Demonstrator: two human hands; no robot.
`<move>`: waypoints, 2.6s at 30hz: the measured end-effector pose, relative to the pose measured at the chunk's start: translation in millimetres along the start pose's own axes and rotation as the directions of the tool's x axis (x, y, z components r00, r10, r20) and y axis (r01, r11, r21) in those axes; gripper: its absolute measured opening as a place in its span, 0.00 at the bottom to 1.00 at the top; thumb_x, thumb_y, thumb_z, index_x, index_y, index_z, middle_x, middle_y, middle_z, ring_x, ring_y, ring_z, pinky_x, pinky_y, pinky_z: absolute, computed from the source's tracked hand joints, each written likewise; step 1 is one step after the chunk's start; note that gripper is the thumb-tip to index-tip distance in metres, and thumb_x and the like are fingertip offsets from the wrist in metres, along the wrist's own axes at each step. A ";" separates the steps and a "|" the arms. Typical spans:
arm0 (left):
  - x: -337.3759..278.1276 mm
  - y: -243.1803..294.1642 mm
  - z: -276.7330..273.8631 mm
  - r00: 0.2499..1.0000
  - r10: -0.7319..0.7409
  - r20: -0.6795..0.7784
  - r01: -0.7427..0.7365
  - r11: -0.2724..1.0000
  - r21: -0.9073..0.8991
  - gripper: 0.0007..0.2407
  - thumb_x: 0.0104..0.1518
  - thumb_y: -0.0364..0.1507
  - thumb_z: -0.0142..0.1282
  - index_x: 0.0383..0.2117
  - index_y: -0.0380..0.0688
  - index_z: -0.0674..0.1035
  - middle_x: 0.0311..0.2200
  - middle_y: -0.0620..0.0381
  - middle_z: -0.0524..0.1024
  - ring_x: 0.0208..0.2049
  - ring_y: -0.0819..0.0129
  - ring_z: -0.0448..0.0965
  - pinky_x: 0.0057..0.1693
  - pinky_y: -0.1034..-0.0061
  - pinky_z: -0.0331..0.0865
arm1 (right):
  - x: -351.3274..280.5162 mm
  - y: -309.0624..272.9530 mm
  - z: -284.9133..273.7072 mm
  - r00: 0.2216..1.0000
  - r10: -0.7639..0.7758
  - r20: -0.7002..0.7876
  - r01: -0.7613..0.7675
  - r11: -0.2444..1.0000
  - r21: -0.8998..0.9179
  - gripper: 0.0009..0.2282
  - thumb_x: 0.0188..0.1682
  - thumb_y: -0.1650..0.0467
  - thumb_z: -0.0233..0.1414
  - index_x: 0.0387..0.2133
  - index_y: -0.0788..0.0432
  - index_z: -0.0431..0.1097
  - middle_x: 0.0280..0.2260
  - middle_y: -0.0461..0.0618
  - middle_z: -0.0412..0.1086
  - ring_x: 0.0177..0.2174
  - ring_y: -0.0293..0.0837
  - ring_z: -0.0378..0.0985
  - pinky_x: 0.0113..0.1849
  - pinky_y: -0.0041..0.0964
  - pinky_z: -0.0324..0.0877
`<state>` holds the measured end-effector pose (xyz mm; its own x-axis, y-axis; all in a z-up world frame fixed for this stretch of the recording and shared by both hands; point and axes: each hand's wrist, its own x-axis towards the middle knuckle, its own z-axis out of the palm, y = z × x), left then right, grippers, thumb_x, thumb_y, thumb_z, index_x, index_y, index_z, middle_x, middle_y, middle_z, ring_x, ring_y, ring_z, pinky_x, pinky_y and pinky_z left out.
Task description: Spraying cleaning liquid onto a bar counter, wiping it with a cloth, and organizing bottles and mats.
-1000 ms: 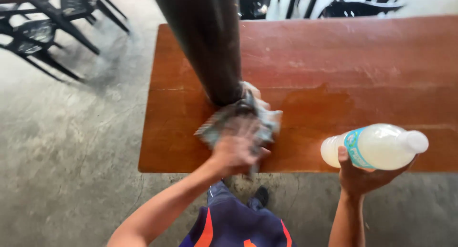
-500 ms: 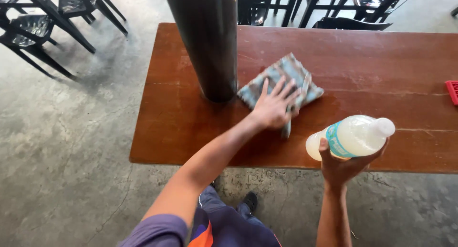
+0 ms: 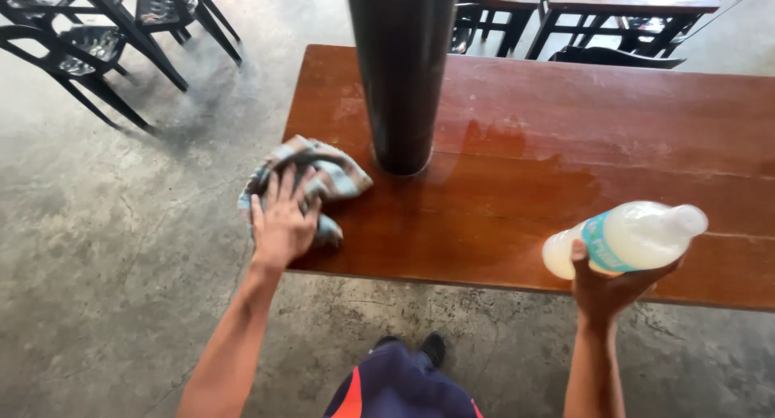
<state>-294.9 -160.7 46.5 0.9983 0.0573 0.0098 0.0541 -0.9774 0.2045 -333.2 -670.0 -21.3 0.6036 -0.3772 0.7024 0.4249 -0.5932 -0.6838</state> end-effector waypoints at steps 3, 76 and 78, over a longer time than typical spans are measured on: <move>26.7 -2.6 -33.6 0.951 -0.307 0.038 0.309 0.947 -0.092 0.25 0.64 0.47 0.39 0.70 0.74 0.55 0.76 0.65 0.42 0.73 0.55 0.48 0.67 0.37 0.48 | -4.5 16.7 0.4 0.999 -0.035 -0.010 0.035 0.999 -0.015 0.51 0.53 0.56 0.67 0.74 0.57 0.29 0.70 0.59 0.47 0.67 0.54 0.57 0.67 0.51 0.58; -101.1 323.0 115.9 0.886 0.381 -0.265 -0.420 0.901 -0.108 0.30 0.68 0.50 0.42 0.60 0.30 0.68 0.63 0.36 0.68 0.69 0.42 0.61 0.76 0.44 0.42 | 19.0 5.8 -116.1 0.998 -0.001 0.059 -0.026 0.888 0.458 0.50 0.53 0.63 0.71 0.69 0.54 0.28 0.67 0.61 0.55 0.55 0.56 0.72 0.57 0.53 0.71; -90.6 362.3 121.2 0.831 0.503 -0.237 -0.532 0.843 -0.078 0.31 0.67 0.51 0.38 0.65 0.34 0.64 0.68 0.42 0.64 0.73 0.45 0.56 0.73 0.43 0.43 | 21.3 14.0 -137.2 0.999 0.010 0.044 -0.029 0.884 0.467 0.50 0.53 0.63 0.71 0.69 0.54 0.28 0.66 0.61 0.55 0.54 0.55 0.73 0.56 0.53 0.72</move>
<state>-363.2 -544.6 1.1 0.8518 -0.3957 0.3434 -0.4877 -0.8384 0.2434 -406.9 -783.9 11.2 0.6369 -0.3510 0.6864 0.6728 -0.1817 -0.7172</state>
